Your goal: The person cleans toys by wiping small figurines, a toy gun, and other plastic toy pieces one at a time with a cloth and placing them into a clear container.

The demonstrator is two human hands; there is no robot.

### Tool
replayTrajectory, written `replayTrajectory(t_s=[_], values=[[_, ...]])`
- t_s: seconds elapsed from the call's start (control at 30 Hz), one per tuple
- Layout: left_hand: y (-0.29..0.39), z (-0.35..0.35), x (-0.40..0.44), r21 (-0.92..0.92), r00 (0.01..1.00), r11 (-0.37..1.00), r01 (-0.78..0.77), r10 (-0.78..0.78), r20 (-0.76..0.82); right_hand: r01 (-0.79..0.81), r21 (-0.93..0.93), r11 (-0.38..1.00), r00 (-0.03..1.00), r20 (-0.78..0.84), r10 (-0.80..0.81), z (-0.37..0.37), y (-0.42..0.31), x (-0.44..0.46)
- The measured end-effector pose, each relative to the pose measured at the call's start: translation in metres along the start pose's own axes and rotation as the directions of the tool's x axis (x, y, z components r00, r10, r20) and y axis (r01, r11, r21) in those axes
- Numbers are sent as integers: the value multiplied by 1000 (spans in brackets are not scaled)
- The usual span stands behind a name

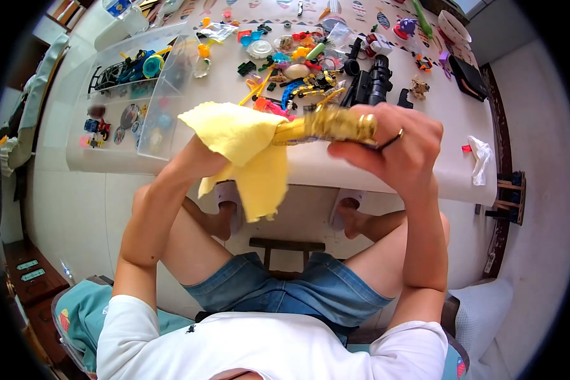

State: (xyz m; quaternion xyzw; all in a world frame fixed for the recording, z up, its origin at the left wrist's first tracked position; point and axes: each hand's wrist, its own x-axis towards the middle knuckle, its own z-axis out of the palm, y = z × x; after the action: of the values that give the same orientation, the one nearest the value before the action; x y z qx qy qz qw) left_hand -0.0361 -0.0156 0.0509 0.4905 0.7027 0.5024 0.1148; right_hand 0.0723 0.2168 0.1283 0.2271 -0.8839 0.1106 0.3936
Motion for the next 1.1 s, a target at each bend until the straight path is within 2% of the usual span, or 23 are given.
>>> replayTrajectory(t_s=[0.03, 0.07, 0.1, 0.13, 0.2, 0.23, 0.33, 0.4, 0.47, 0.5, 0.57, 0.63, 0.73, 0.83, 0.93, 0.97, 1.07, 1.1], values=[[1, -1, 1, -167, 995, 982, 82, -89, -36, -57, 1, 998, 998, -11, 57, 0, 2, -2], [3, -1, 3, -332, 982, 931, 154, -183, -57, -272, -8, 962, 959, 76, 272, -1, 2, -3], [4, -1, 4, -487, 959, 847, 214, -277, -61, -568, 330, 754, 813, 85, 576, 6, 3, -5], [0, 3, 3, -615, 965, 772, 159, -254, -70, -708, 604, 365, 580, 203, 789, 14, 2, -7], [-5, 8, 4, -819, 973, 573, 39, -207, -99, -752, 645, 135, 474, 387, 791, 19, -2, -2], [-6, 8, 2, -774, 947, 623, 112, -303, -107, -764, 645, 19, 423, 478, 770, 20, -3, 0], [11, 4, 10, -906, 796, 422, -2, -547, -257, -745, 633, -211, 331, 625, 707, 27, -1, -3], [2, 3, 6, -897, 828, 423, -130, -451, -333, -715, 609, -344, 268, 693, 669, 29, -6, -1], [0, 13, 7, -844, 822, 518, -141, -413, -391, -673, 580, -459, 196, 738, 646, 34, -9, -2], [0, 20, 8, -793, 822, 597, -119, -389, -416, -658, 568, -495, 184, 759, 625, 37, -8, -5], [0, 28, 8, -705, 826, 705, -78, -350, -442, -702, 544, -459, 202, 771, 604, 43, -10, -8], [0, 29, 6, -702, 846, 708, -76, -327, -421, -746, 519, -416, 209, 777, 595, 45, -14, -7], [-3, 15, -3, -907, 936, 402, -125, -256, -242, -732, 557, -393, 257, 759, 598, 50, -15, -13], [-6, 18, -3, -905, 919, 407, -122, -298, -258, -719, 568, -400, 295, 771, 565, 46, -19, -10], [10, 12, 8, -964, 872, 230, -134, -435, -225, -672, 596, -439, 355, 780, 515, 45, -24, -6], [14, 11, 10, -956, 853, 259, -139, -460, -249, -692, 593, -412, 407, 792, 455, 43, -23, -6], [9, 16, 16, -956, 784, 251, -153, -558, -271, -671, 686, -282, 439, 674, 595, 52, -39, -3], [15, 21, 16, -915, 779, 393, -90, -545, -311, -629, 723, -287, 473, 648, 597, 57, -38, -8]])
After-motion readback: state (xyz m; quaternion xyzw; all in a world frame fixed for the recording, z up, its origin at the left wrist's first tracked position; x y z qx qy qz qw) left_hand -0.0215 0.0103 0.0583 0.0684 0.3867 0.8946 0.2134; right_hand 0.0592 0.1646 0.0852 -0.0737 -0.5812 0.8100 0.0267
